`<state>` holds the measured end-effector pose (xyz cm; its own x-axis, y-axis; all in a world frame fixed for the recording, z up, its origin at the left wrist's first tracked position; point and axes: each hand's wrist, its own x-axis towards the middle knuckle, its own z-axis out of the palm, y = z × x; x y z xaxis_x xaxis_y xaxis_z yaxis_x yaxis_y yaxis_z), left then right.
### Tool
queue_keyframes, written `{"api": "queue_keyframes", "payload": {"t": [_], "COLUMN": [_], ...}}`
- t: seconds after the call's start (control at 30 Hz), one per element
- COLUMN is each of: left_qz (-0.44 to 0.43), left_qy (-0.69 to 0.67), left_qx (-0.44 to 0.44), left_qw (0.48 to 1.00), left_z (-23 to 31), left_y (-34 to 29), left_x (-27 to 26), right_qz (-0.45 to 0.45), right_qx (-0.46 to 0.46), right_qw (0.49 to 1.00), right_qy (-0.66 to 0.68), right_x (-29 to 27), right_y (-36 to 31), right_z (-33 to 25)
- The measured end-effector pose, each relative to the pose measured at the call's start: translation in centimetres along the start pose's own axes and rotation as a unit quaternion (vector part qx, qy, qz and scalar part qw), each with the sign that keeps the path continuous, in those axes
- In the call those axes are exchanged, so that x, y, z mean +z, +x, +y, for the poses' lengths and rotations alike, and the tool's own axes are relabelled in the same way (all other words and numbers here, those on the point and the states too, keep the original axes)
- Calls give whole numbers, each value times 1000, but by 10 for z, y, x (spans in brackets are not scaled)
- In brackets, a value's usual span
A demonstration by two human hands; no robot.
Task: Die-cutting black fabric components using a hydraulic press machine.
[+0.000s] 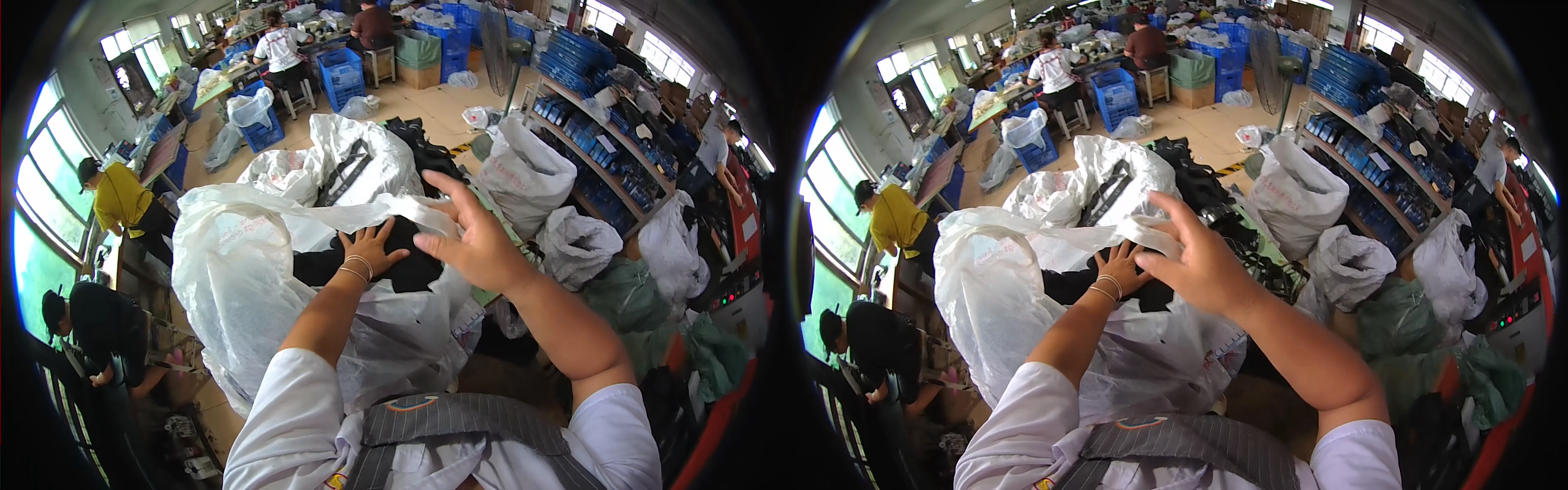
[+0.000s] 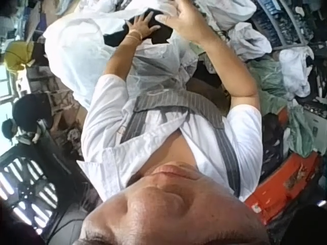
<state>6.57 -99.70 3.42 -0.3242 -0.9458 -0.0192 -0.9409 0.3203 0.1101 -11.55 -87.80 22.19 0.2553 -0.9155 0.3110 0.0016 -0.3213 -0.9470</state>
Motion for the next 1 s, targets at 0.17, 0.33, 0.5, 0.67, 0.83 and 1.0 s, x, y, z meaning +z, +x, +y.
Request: {"api": "queue_keyframes", "payload": {"t": [0.17, 0.33, 0.5, 0.67, 0.83, 1.0], "left_qz": [458, 594, 595, 483, 237, 308], "left_qy": [-97, 90, 253, 260, -81, 88], "left_qx": [242, -73, -73, -337, -398, 155], "left_qw": [850, 796, 759, 765, 882, 935], "left_z": [-17, -28, -60, -61, -86, -69], "left_y": [-76, -194, -296, -343, -364, -301], "left_x": [-80, -126, -140, -162, -189, -231], "right_qz": [33, 121, 47, 117, -111, -350], "right_qx": [32, -269, -122, -177, -136, -133], "right_qw": [955, 938, 984, 977, 945, 927], "right_qy": [-292, -185, 120, -21, 277, 16], "right_x": [-22, -18, 6, -2, 54, 149], "right_y": [-20, 9, 22, 21, 33, 9], "right_z": [27, 61, 57, 77, 42, 12]}}
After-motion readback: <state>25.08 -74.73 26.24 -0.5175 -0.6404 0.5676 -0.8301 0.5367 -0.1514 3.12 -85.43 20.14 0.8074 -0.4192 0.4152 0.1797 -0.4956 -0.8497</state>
